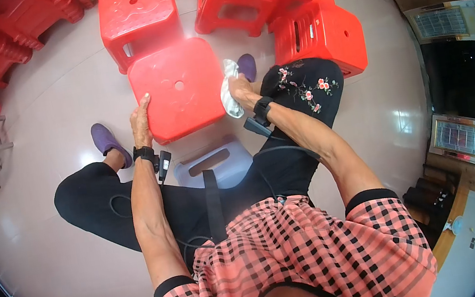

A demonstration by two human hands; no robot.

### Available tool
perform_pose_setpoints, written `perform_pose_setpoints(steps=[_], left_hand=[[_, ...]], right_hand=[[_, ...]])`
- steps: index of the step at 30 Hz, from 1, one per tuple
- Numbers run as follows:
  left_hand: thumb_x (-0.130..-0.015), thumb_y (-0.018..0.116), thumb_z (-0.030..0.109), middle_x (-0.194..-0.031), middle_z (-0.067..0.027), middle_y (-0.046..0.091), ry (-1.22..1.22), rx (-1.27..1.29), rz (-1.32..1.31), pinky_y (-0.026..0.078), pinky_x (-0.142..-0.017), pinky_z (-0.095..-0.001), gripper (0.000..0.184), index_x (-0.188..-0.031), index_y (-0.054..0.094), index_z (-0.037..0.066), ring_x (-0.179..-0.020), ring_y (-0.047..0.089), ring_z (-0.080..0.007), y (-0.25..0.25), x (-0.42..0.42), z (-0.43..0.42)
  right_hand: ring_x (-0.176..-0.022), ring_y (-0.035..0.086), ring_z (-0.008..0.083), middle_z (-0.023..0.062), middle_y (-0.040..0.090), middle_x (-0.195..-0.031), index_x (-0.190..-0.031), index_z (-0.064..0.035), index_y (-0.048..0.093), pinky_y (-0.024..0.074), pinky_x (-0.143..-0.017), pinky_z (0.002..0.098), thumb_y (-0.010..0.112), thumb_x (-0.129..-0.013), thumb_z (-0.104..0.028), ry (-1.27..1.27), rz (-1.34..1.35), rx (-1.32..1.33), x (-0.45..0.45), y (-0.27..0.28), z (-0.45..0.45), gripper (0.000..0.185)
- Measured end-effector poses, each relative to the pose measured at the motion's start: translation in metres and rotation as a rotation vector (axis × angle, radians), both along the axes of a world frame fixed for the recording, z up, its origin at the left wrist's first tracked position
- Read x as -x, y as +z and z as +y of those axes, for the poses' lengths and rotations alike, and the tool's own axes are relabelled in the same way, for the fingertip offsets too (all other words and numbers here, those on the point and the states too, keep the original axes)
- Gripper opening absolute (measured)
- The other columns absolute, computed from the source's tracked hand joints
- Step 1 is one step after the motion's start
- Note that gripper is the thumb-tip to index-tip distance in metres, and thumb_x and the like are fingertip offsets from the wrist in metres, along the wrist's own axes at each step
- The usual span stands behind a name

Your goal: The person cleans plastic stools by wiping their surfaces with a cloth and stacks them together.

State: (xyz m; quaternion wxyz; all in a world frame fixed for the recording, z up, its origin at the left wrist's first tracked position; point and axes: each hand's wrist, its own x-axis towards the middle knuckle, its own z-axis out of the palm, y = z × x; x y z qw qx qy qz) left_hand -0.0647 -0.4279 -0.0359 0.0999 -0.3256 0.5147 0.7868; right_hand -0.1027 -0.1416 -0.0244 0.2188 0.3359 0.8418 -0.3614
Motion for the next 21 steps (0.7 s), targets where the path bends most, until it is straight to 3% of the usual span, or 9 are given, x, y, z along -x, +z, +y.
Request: perform_pose_setpoints(steps=[3, 6, 7, 10, 11, 14, 16, 18, 21], left_hand=[[-0.083, 0.07, 0.032, -0.096, -0.0133, 0.065, -0.048, 0.001, 0.057, 0.054, -0.073, -0.0289, 0.045, -0.103, 0.059, -0.007, -0.082, 0.065, -0.0172, 0.017, 0.01, -0.003], [-0.083, 0.07, 0.031, -0.096, -0.0106, 0.065, -0.145, -0.028, 0.072, 0.053, -0.073, -0.0281, 0.043, -0.105, 0.059, -0.005, -0.082, 0.064, -0.0155, 0.044, 0.02, -0.003], [-0.084, 0.07, 0.03, -0.096, -0.0099, 0.065, -0.161, -0.031, 0.105, 0.053, -0.074, -0.0279, 0.042, -0.106, 0.059, -0.004, -0.082, 0.064, -0.0151, 0.052, 0.019, -0.001], [-0.084, 0.07, 0.03, -0.098, -0.0079, 0.065, -0.238, -0.013, 0.178, 0.052, -0.076, -0.0274, 0.041, -0.109, 0.059, -0.002, -0.084, 0.063, -0.0141, 0.07, 0.02, 0.015], [-0.084, 0.07, 0.029, -0.098, -0.0073, 0.065, -0.28, 0.008, 0.19, 0.052, -0.077, -0.0275, 0.041, -0.11, 0.059, -0.001, -0.084, 0.063, -0.0138, 0.074, 0.018, 0.02], [-0.084, 0.07, 0.026, -0.1, -0.0066, 0.065, -0.391, 0.094, 0.229, 0.051, -0.077, -0.028, 0.042, -0.113, 0.057, -0.002, -0.086, 0.061, -0.0127, 0.095, 0.005, 0.04], [-0.084, 0.071, 0.025, -0.099, -0.0065, 0.065, -0.48, 0.184, 0.258, 0.051, -0.078, -0.0279, 0.042, -0.114, 0.057, -0.002, -0.086, 0.061, -0.0126, 0.111, -0.006, 0.049], [-0.083, 0.071, 0.025, -0.087, -0.0043, 0.062, -0.596, 0.3, 0.258, 0.049, -0.073, -0.028, 0.033, -0.1, 0.058, 0.0, -0.079, 0.057, -0.0113, 0.137, -0.021, 0.057], [-0.082, 0.073, 0.028, -0.074, -0.004, 0.055, -0.744, 0.49, 0.334, 0.044, -0.064, -0.0297, 0.034, -0.086, 0.054, 0.0, -0.07, 0.049, -0.0111, 0.146, -0.038, 0.061]], right_hand=[[-0.113, 0.055, 0.0378, 0.0241, 0.058, -0.118, -0.128, 0.002, 0.045, 0.0427, -0.093, 0.0441, 0.04, -0.09, -0.034, -0.071, -0.091, -0.034, 0.002, -0.029, 0.009, 0.052], [-0.111, 0.056, 0.0358, 0.0237, 0.058, -0.116, -0.128, 0.0012, 0.045, 0.0438, -0.09, 0.0436, 0.041, -0.089, -0.032, -0.191, -0.137, 0.154, 0.005, -0.027, 0.016, 0.052], [-0.108, 0.057, 0.0329, 0.0222, 0.058, -0.118, -0.125, -0.0024, 0.048, 0.0434, -0.092, 0.0419, 0.05, -0.087, -0.038, -0.256, -0.089, 0.159, 0.003, -0.013, 0.009, 0.052], [-0.107, 0.057, 0.0364, 0.0241, 0.058, -0.115, -0.126, -0.0018, 0.048, 0.0437, -0.091, 0.043, 0.052, -0.085, -0.037, -0.095, 0.081, 0.051, 0.001, 0.004, 0.015, 0.054], [-0.103, 0.059, 0.0386, 0.025, 0.059, -0.112, -0.124, 0.0004, 0.048, 0.0452, -0.086, 0.0447, 0.054, -0.083, -0.035, -0.04, 0.206, -0.034, 0.002, -0.021, 0.023, 0.054], [-0.094, 0.062, 0.0352, 0.0228, 0.062, -0.104, -0.12, 0.0008, 0.052, 0.0473, -0.081, 0.0417, 0.054, -0.083, -0.034, 0.039, 0.294, 0.085, 0.015, -0.013, 0.026, 0.05], [-0.087, 0.062, 0.0287, 0.019, 0.063, -0.094, -0.113, 0.0008, 0.056, 0.0472, -0.078, 0.0355, 0.053, -0.084, -0.031, 0.012, 0.295, 0.205, 0.029, 0.046, 0.008, 0.043], [-0.084, 0.062, 0.0263, 0.0176, 0.063, -0.091, -0.112, 0.0005, 0.057, 0.0468, -0.076, 0.0338, 0.052, -0.085, -0.029, 0.075, 0.391, 0.278, 0.044, 0.068, 0.008, 0.041], [-0.087, 0.062, 0.0279, 0.019, 0.063, -0.094, -0.116, 0.0001, 0.056, 0.0468, -0.08, 0.0353, 0.053, -0.084, -0.028, 0.508, 0.484, 0.537, 0.059, 0.108, 0.02, 0.043]])
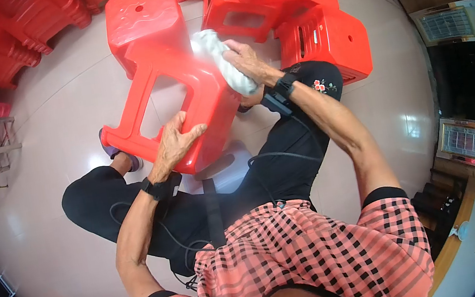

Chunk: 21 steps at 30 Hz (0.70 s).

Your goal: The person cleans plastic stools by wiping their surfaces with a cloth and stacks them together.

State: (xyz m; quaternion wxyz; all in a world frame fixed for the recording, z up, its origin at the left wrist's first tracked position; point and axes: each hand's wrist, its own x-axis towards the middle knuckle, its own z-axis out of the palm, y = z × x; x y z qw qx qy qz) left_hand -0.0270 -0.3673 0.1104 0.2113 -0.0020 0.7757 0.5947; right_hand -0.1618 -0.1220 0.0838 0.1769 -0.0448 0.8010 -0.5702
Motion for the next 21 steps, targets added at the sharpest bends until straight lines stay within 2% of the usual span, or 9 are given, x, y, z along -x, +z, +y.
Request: perform_pose_setpoints(steps=[3, 4, 7, 8, 14, 17, 19, 20, 21], left_hand=[[-0.081, 0.073, 0.03, -0.072, -0.0062, 0.053, -0.062, 0.031, -0.001, 0.043, -0.063, -0.0316, 0.037, -0.085, 0.053, -0.001, -0.069, 0.047, -0.0122, -0.003, -0.007, -0.006], [-0.081, 0.073, 0.031, -0.071, -0.0069, 0.051, -0.072, 0.007, 0.012, 0.043, -0.063, -0.0321, 0.038, -0.085, 0.052, -0.001, -0.069, 0.047, -0.0124, 0.0, -0.008, -0.004], [-0.081, 0.073, 0.031, -0.069, -0.0088, 0.048, -0.11, -0.047, 0.053, 0.042, -0.062, -0.0337, 0.039, -0.085, 0.051, 0.0, -0.067, 0.044, -0.0132, 0.007, -0.01, 0.006], [-0.081, 0.073, 0.031, -0.069, -0.0094, 0.047, -0.14, -0.052, 0.068, 0.041, -0.062, -0.0341, 0.038, -0.086, 0.051, 0.0, -0.067, 0.044, -0.0137, 0.004, -0.011, 0.008], [-0.081, 0.073, 0.031, -0.061, -0.0175, 0.039, -0.318, -0.076, 0.203, 0.038, -0.052, -0.0378, 0.04, -0.088, 0.049, -0.001, -0.051, 0.035, -0.0268, 0.01, -0.017, 0.016], [-0.08, 0.074, 0.036, -0.067, -0.0182, 0.047, -0.363, 0.031, 0.186, 0.04, -0.058, -0.0371, 0.045, -0.094, 0.051, -0.001, -0.059, 0.049, -0.0246, 0.016, -0.011, 0.01], [-0.08, 0.073, 0.037, -0.07, -0.0181, 0.049, -0.329, 0.043, 0.212, 0.041, -0.06, -0.0369, 0.046, -0.094, 0.053, -0.002, -0.061, 0.048, -0.0245, 0.007, -0.007, 0.005], [-0.08, 0.073, 0.037, -0.07, -0.0183, 0.05, -0.31, 0.037, 0.213, 0.042, -0.061, -0.0368, 0.046, -0.093, 0.053, -0.002, -0.062, 0.048, -0.0244, 0.001, -0.006, 0.004], [-0.08, 0.073, 0.037, -0.071, -0.0185, 0.05, -0.29, 0.03, 0.217, 0.042, -0.062, -0.0367, 0.046, -0.092, 0.054, -0.002, -0.063, 0.048, -0.0243, -0.004, -0.004, 0.004]], right_hand=[[-0.096, 0.06, 0.0231, 0.0165, 0.063, -0.104, -0.124, -0.0039, 0.052, 0.0456, -0.084, 0.0338, 0.052, -0.087, -0.027, 0.21, 0.08, -0.225, -0.019, 0.049, -0.005, 0.044], [-0.102, 0.059, 0.0266, 0.0188, 0.062, -0.108, -0.125, -0.0033, 0.05, 0.045, -0.088, 0.0358, 0.055, -0.085, -0.025, 0.209, 0.196, -0.251, -0.025, 0.047, -0.002, 0.046], [-0.107, 0.058, 0.0306, 0.0209, 0.059, -0.112, -0.123, -0.0023, 0.05, 0.0446, -0.09, 0.038, 0.06, -0.081, -0.023, 0.156, 0.283, -0.349, -0.034, 0.058, -0.003, 0.048], [-0.106, 0.055, 0.0367, 0.0225, 0.057, -0.111, -0.12, -0.003, 0.052, 0.0427, -0.093, 0.0417, 0.064, -0.076, -0.028, 0.152, 0.258, -0.331, -0.029, 0.061, -0.005, 0.052], [-0.107, 0.054, 0.0386, 0.0244, 0.057, -0.11, -0.12, -0.0009, 0.052, 0.0432, -0.091, 0.0439, 0.065, -0.075, -0.03, 0.303, 0.575, -0.383, 0.063, 0.044, -0.047, 0.055], [-0.106, 0.054, 0.0387, 0.0251, 0.057, -0.109, -0.12, -0.0017, 0.053, 0.0436, -0.091, 0.0452, 0.065, -0.075, -0.029, 0.365, 0.673, -0.374, 0.102, 0.036, -0.072, 0.054], [-0.105, 0.054, 0.0387, 0.0255, 0.057, -0.108, -0.12, -0.0039, 0.054, 0.0442, -0.09, 0.046, 0.064, -0.076, -0.029, 0.465, 0.629, -0.453, 0.104, 0.036, -0.087, 0.052], [-0.099, 0.055, 0.0371, 0.021, 0.058, -0.104, -0.119, -0.0045, 0.054, 0.0453, -0.086, 0.0443, 0.062, -0.078, -0.022, 0.51, 0.685, -0.509, 0.092, 0.032, -0.085, 0.046], [-0.099, 0.055, 0.0374, 0.0207, 0.058, -0.105, -0.119, -0.0054, 0.054, 0.0453, -0.086, 0.0444, 0.062, -0.078, -0.021, 0.564, 0.671, -0.52, 0.08, 0.032, -0.083, 0.045]])
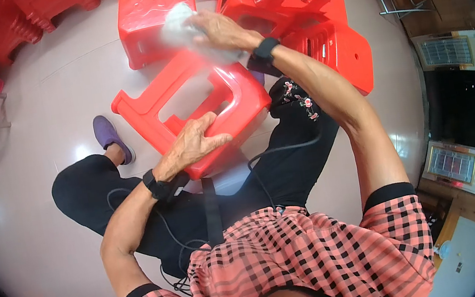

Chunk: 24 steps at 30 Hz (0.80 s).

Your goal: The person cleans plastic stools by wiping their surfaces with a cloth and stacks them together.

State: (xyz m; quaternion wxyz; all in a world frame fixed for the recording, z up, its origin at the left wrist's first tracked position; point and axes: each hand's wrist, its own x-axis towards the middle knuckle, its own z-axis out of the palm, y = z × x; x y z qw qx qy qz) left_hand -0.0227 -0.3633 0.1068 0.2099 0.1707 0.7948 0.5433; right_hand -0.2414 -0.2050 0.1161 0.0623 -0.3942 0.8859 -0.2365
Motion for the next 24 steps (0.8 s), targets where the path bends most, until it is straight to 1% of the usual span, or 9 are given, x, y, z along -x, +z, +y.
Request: perform_pose_setpoints(steps=[4, 5, 9, 12, 13, 16, 19, 20, 24], left_hand=[[-0.079, 0.071, 0.043, -0.078, -0.017, 0.058, 0.066, 0.063, -0.069, 0.045, -0.07, -0.0384, 0.05, -0.094, 0.057, -0.002, -0.073, 0.056, -0.0259, -0.016, 0.01, -0.005], [-0.079, 0.07, 0.044, -0.082, -0.0164, 0.059, 0.06, 0.063, -0.115, 0.045, -0.074, -0.0395, 0.05, -0.095, 0.058, -0.001, -0.078, 0.058, -0.0273, -0.013, 0.013, -0.007], [-0.077, 0.07, 0.041, -0.086, -0.0202, 0.058, -0.001, 0.106, -0.123, 0.044, -0.074, -0.0412, 0.048, -0.095, 0.057, -0.002, -0.083, 0.057, -0.029, -0.033, 0.011, -0.006], [-0.075, 0.07, 0.039, -0.085, -0.0222, 0.058, -0.121, 0.19, -0.064, 0.044, -0.073, -0.0425, 0.048, -0.09, 0.054, -0.003, -0.082, 0.058, -0.0323, -0.024, 0.007, -0.001], [-0.075, 0.07, 0.039, -0.084, -0.0238, 0.056, -0.167, 0.185, -0.108, 0.043, -0.071, -0.045, 0.048, -0.085, 0.051, -0.004, -0.08, 0.057, -0.0367, -0.015, 0.006, 0.003], [-0.075, 0.07, 0.04, -0.08, -0.0235, 0.054, -0.225, 0.19, 0.04, 0.043, -0.071, -0.0472, 0.05, -0.084, 0.049, -0.005, -0.078, 0.056, -0.0389, -0.01, -0.001, 0.013], [-0.076, 0.069, 0.041, -0.078, -0.0237, 0.054, -0.242, 0.167, 0.069, 0.043, -0.073, -0.0486, 0.051, -0.084, 0.047, -0.005, -0.078, 0.055, -0.0402, -0.009, -0.001, 0.011], [-0.076, 0.069, 0.041, -0.078, -0.0238, 0.054, -0.247, 0.156, 0.077, 0.043, -0.073, -0.0487, 0.051, -0.083, 0.047, -0.005, -0.078, 0.055, -0.0402, -0.01, -0.001, 0.011], [-0.077, 0.068, 0.041, -0.086, -0.0268, 0.058, -0.225, 0.169, 0.063, 0.045, -0.078, -0.0468, 0.052, -0.092, 0.053, -0.007, -0.086, 0.057, -0.0401, -0.013, 0.002, 0.01]], right_hand=[[-0.101, 0.055, 0.0381, 0.0182, 0.054, -0.11, -0.116, -0.0103, 0.056, 0.0453, -0.086, 0.0454, 0.063, -0.076, -0.019, 0.102, -0.161, -0.199, -0.054, 0.016, 0.022, 0.041], [-0.101, 0.054, 0.0382, 0.0172, 0.052, -0.11, -0.116, -0.0111, 0.056, 0.0452, -0.086, 0.0452, 0.063, -0.076, -0.018, 0.117, -0.18, -0.187, -0.07, 0.018, 0.031, 0.041], [-0.102, 0.054, 0.0367, 0.0149, 0.052, -0.11, -0.115, -0.0107, 0.056, 0.044, -0.089, 0.0436, 0.063, -0.072, -0.015, 0.161, -0.354, -0.154, -0.11, 0.025, 0.066, 0.043], [-0.104, 0.054, 0.0339, 0.0143, 0.055, -0.107, -0.114, -0.0091, 0.056, 0.0436, -0.09, 0.0415, 0.063, -0.072, -0.014, 0.172, -0.384, -0.011, -0.1, -0.002, 0.088, 0.042], [-0.106, 0.056, 0.033, 0.0167, 0.059, -0.108, -0.113, -0.0093, 0.058, 0.0437, -0.091, 0.0404, 0.064, -0.074, -0.019, 0.088, -0.328, 0.013, -0.093, -0.002, 0.087, 0.041], [-0.107, 0.056, 0.0348, 0.0198, 0.058, -0.109, -0.115, -0.0058, 0.058, 0.044, -0.092, 0.0422, 0.063, -0.076, -0.024, -0.611, -0.535, 0.035, -0.057, -0.023, 0.057, 0.044], [-0.106, 0.056, 0.0368, 0.0226, 0.058, -0.111, -0.117, -0.003, 0.057, 0.0451, -0.091, 0.0444, 0.062, -0.077, -0.027, -0.492, -0.12, -0.124, -0.044, -0.033, 0.017, 0.047], [-0.105, 0.056, 0.0382, 0.0226, 0.057, -0.112, -0.117, -0.0027, 0.056, 0.0459, -0.09, 0.047, 0.064, -0.077, -0.026, -0.354, -0.04, -0.051, -0.046, -0.035, 0.005, 0.047], [-0.104, 0.056, 0.0377, 0.0222, 0.057, -0.108, -0.111, -0.0001, 0.056, 0.0472, -0.088, 0.046, 0.069, -0.073, -0.023, -0.035, -0.115, -0.021, -0.078, -0.027, -0.079, 0.046]])
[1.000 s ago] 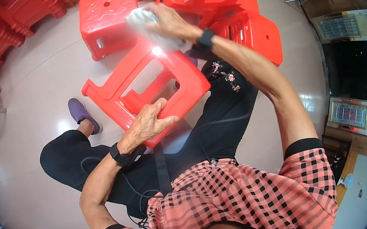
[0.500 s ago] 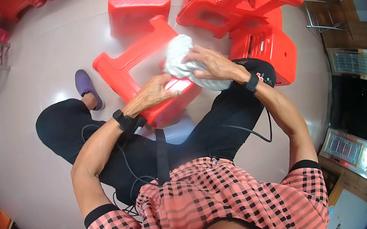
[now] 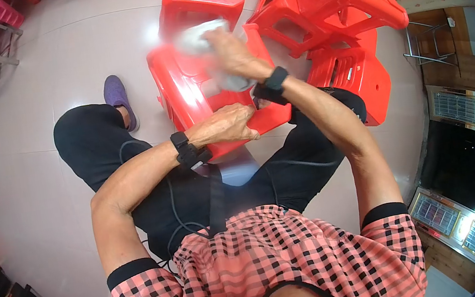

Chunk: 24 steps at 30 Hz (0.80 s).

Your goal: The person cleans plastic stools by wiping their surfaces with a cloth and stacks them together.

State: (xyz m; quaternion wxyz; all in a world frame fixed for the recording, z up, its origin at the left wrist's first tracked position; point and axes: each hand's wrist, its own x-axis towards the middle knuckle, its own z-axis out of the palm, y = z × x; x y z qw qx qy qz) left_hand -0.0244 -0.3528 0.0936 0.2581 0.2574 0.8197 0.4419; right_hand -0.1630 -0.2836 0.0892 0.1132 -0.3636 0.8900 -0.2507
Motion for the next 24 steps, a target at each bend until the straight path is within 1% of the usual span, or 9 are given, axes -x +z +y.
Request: perform_pose_setpoints(steps=[4, 6, 8, 9, 13, 15, 17, 19, 24], left_hand=[[-0.076, 0.069, 0.036, -0.09, -0.0229, 0.061, 0.175, -0.23, 0.323, 0.045, -0.08, -0.0456, 0.045, -0.093, 0.057, -0.004, -0.089, 0.059, -0.0356, -0.028, -0.01, 0.004], [-0.078, 0.067, 0.044, -0.097, -0.0211, 0.062, 0.188, -0.2, 0.313, 0.045, -0.082, -0.0442, 0.052, -0.101, 0.056, -0.002, -0.093, 0.059, -0.0337, -0.031, -0.012, 0.001], [-0.081, 0.062, 0.059, -0.106, -0.02, 0.062, 0.114, -0.003, 0.056, 0.045, -0.086, -0.0416, 0.07, -0.114, 0.053, -0.002, -0.098, 0.059, -0.0317, -0.031, -0.013, -0.004], [-0.08, 0.066, 0.054, -0.1, -0.0205, 0.062, 0.095, 0.024, -0.042, 0.045, -0.082, -0.0412, 0.066, -0.11, 0.054, -0.003, -0.093, 0.059, -0.0324, -0.006, -0.004, -0.007], [-0.075, 0.071, 0.04, -0.085, -0.0224, 0.06, 0.198, -0.138, -0.072, 0.045, -0.073, -0.0402, 0.053, -0.099, 0.056, -0.004, -0.078, 0.058, -0.0304, 0.007, 0.005, -0.013], [-0.074, 0.073, 0.038, -0.081, -0.0216, 0.059, 0.146, -0.1, -0.131, 0.045, -0.071, -0.0394, 0.05, -0.095, 0.056, -0.004, -0.076, 0.058, -0.0293, 0.015, 0.009, -0.014], [-0.072, 0.075, 0.036, -0.076, -0.0184, 0.057, 0.123, -0.107, -0.188, 0.045, -0.068, -0.0378, 0.047, -0.091, 0.055, -0.002, -0.072, 0.057, -0.0267, 0.025, 0.011, -0.016], [-0.072, 0.075, 0.037, -0.073, -0.0168, 0.056, 0.124, -0.118, -0.158, 0.044, -0.067, -0.0368, 0.047, -0.09, 0.055, -0.002, -0.07, 0.055, -0.0248, 0.027, 0.015, -0.02], [-0.072, 0.076, 0.036, -0.071, -0.0101, 0.054, 0.156, -0.107, -0.259, 0.043, -0.067, -0.032, 0.044, -0.086, 0.057, -0.001, -0.068, 0.052, -0.0164, 0.047, 0.026, -0.027]], right_hand=[[-0.101, 0.056, 0.037, 0.0206, 0.054, -0.112, -0.117, -0.0017, 0.054, 0.0458, -0.088, 0.0472, 0.069, -0.074, -0.017, 0.347, -0.166, 0.061, -0.04, 0.02, -0.07, 0.047], [-0.1, 0.057, 0.0353, 0.0173, 0.054, -0.113, -0.115, -0.0071, 0.057, 0.0462, -0.087, 0.0455, 0.07, -0.073, -0.014, 0.538, -0.193, -0.005, -0.064, 0.02, -0.086, 0.045], [-0.1, 0.057, 0.0342, 0.0151, 0.054, -0.114, -0.112, -0.0111, 0.06, 0.046, -0.087, 0.044, 0.069, -0.073, -0.015, 0.664, -0.229, -0.133, -0.061, 0.037, -0.082, 0.041], [-0.1, 0.057, 0.0337, 0.014, 0.053, -0.114, -0.111, -0.0131, 0.061, 0.0459, -0.087, 0.0433, 0.069, -0.073, -0.015, 0.727, -0.249, -0.198, -0.057, 0.043, -0.078, 0.039], [-0.097, 0.058, 0.0311, 0.0124, 0.058, -0.107, -0.105, -0.0153, 0.064, 0.0448, -0.086, 0.0433, 0.068, -0.071, -0.016, 0.648, -0.118, 0.043, 0.008, 0.008, -0.037, 0.035], [-0.099, 0.06, 0.0336, 0.0169, 0.062, -0.104, -0.11, -0.0142, 0.065, 0.0478, -0.086, 0.0433, 0.068, -0.071, -0.021, 0.547, -0.012, -0.196, 0.056, 0.004, -0.011, 0.039], [-0.1, 0.06, 0.0334, 0.0178, 0.062, -0.105, -0.113, -0.013, 0.064, 0.0467, -0.089, 0.0409, 0.066, -0.071, -0.023, 0.323, -0.017, -0.043, 0.096, 0.01, 0.038, 0.044], [-0.097, 0.061, 0.0273, 0.0168, 0.063, -0.102, -0.117, -0.0112, 0.059, 0.0483, -0.085, 0.0381, 0.06, -0.08, -0.019, 0.155, -0.161, 0.045, 0.128, 0.014, 0.072, 0.038], [-0.096, 0.059, 0.0158, 0.0095, 0.063, -0.111, -0.125, -0.0095, 0.055, 0.0485, -0.085, 0.0292, 0.055, -0.087, -0.018, -0.202, -0.507, 0.251, 0.132, 0.028, 0.125, 0.039]])
